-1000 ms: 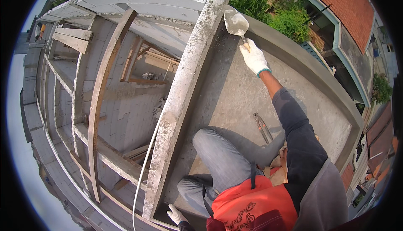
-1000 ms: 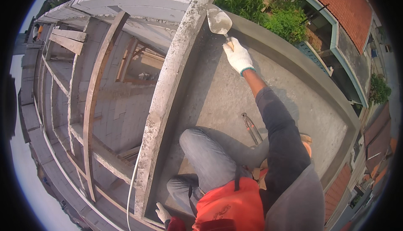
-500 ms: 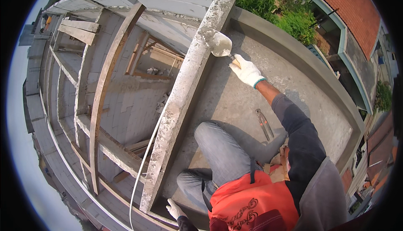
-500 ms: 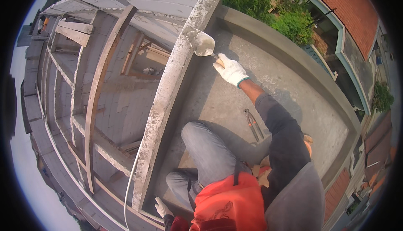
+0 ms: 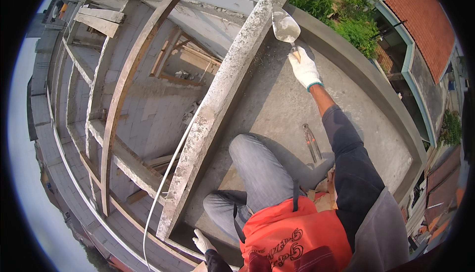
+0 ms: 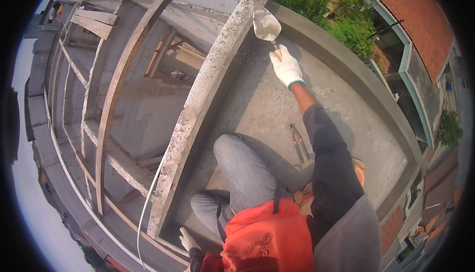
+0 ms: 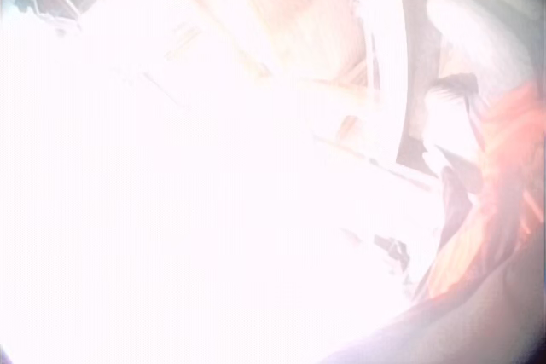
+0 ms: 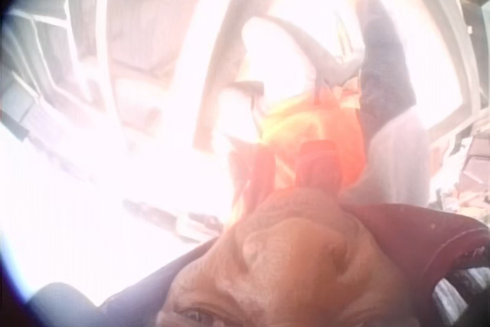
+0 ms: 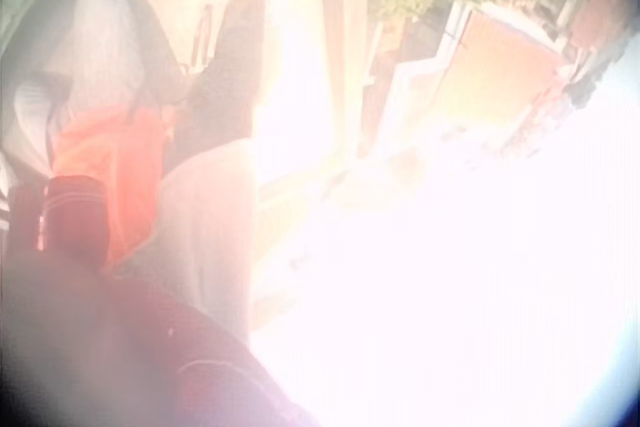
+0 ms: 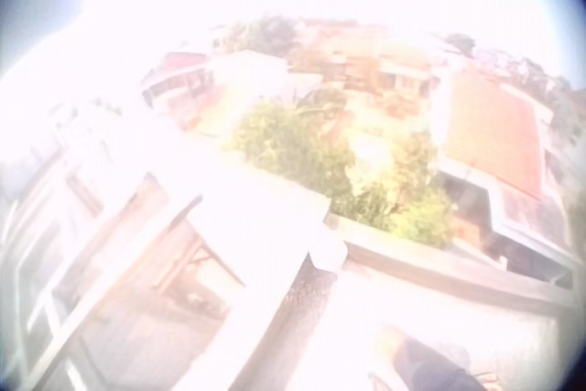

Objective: The person applies a white plaster-like substance to a concrete roof beam using a trowel. They smooth the surface along the beam and occasionally use a brush to clean or refine the edges.

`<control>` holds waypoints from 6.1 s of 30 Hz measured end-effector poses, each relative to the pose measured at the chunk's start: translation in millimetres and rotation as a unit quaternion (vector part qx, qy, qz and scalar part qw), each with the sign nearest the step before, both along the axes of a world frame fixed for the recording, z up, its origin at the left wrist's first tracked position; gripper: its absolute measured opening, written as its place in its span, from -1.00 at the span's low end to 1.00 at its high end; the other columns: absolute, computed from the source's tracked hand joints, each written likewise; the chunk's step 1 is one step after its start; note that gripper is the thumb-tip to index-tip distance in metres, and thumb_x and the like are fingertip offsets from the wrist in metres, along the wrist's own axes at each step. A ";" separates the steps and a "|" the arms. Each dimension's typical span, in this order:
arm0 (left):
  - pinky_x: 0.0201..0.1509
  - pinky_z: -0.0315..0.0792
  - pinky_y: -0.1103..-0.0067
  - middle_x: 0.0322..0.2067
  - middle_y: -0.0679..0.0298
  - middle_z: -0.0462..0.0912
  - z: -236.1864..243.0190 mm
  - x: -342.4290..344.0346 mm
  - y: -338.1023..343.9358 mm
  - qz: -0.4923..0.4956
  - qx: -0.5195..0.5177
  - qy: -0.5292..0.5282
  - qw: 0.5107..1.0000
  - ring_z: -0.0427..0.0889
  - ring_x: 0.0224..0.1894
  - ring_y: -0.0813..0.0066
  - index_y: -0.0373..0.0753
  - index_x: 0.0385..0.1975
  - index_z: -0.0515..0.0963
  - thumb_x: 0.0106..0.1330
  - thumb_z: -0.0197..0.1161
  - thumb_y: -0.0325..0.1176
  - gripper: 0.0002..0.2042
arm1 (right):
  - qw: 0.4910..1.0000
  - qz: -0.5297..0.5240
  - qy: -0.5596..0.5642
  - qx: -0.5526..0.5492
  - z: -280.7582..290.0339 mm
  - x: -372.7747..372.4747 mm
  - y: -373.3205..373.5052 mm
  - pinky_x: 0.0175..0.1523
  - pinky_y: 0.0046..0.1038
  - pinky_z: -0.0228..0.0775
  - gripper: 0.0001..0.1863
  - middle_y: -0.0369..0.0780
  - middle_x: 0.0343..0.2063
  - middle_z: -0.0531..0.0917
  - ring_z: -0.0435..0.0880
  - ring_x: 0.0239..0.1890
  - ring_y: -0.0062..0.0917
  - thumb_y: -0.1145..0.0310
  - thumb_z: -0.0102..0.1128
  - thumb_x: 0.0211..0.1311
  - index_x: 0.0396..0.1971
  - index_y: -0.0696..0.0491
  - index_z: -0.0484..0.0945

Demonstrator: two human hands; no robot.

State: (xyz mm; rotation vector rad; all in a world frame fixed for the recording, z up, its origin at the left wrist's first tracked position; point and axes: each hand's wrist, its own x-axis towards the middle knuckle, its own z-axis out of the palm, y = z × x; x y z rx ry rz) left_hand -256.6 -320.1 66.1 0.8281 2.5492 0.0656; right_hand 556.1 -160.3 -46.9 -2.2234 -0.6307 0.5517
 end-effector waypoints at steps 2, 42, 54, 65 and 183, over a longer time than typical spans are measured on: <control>0.56 0.38 0.27 0.53 -0.31 0.40 -3.3 3.3 1.4 0.003 0.022 0.007 1.000 0.49 0.52 -0.13 -0.64 0.60 0.17 0.60 0.06 0.39 0.05 | 0.995 0.090 -0.031 -0.037 -16.2 -37.4 -10.9 0.24 -0.01 0.59 -0.37 0.04 0.14 0.78 0.73 0.22 0.09 -0.11 0.24 0.58 0.46 -0.08 0.48; 0.60 0.32 0.36 0.56 -0.16 0.41 -35.7 -46.5 -120.8 0.209 0.088 -0.118 0.967 0.49 0.53 0.03 -0.59 0.63 0.14 0.51 0.19 0.45 0.13 | 0.969 0.224 -0.071 -0.078 -4.0 -220.5 -53.9 0.11 0.10 0.61 -0.35 0.11 0.04 0.80 0.78 0.07 0.18 -0.12 0.19 0.62 0.48 -0.05 0.42; 0.62 0.28 0.23 0.61 -0.11 0.34 -55.9 -71.2 -140.4 0.257 0.148 -0.195 0.935 0.44 0.57 -0.03 -0.45 0.68 0.12 0.50 0.21 0.45 0.10 | 0.990 0.123 -0.013 -0.061 20.6 -229.8 -41.6 0.10 0.08 0.63 -0.36 0.12 0.04 0.80 0.78 0.05 0.19 -0.10 0.18 0.62 0.49 -0.06 0.40; 0.41 0.46 0.17 0.40 -0.04 0.61 -69.6 -71.9 -161.2 0.259 0.078 -0.183 0.945 0.62 0.32 -0.03 -0.46 0.43 0.52 0.45 0.11 0.56 0.04 | 0.992 0.108 0.006 -0.072 30.7 -193.2 -32.7 0.17 0.11 0.60 -0.35 0.13 0.09 0.78 0.75 0.14 0.18 -0.10 0.12 0.64 0.52 -0.05 0.36; 0.66 0.19 0.39 0.62 -0.16 0.34 -86.3 -26.1 -195.2 0.342 0.225 -0.225 0.884 0.33 0.65 0.06 -0.51 0.68 0.09 0.62 0.15 0.33 0.01 | 0.898 0.414 0.068 -0.129 35.1 -599.3 -60.4 0.20 0.10 0.57 -0.40 0.17 0.03 0.79 0.76 0.13 0.24 -0.08 0.17 0.64 0.45 -0.07 0.35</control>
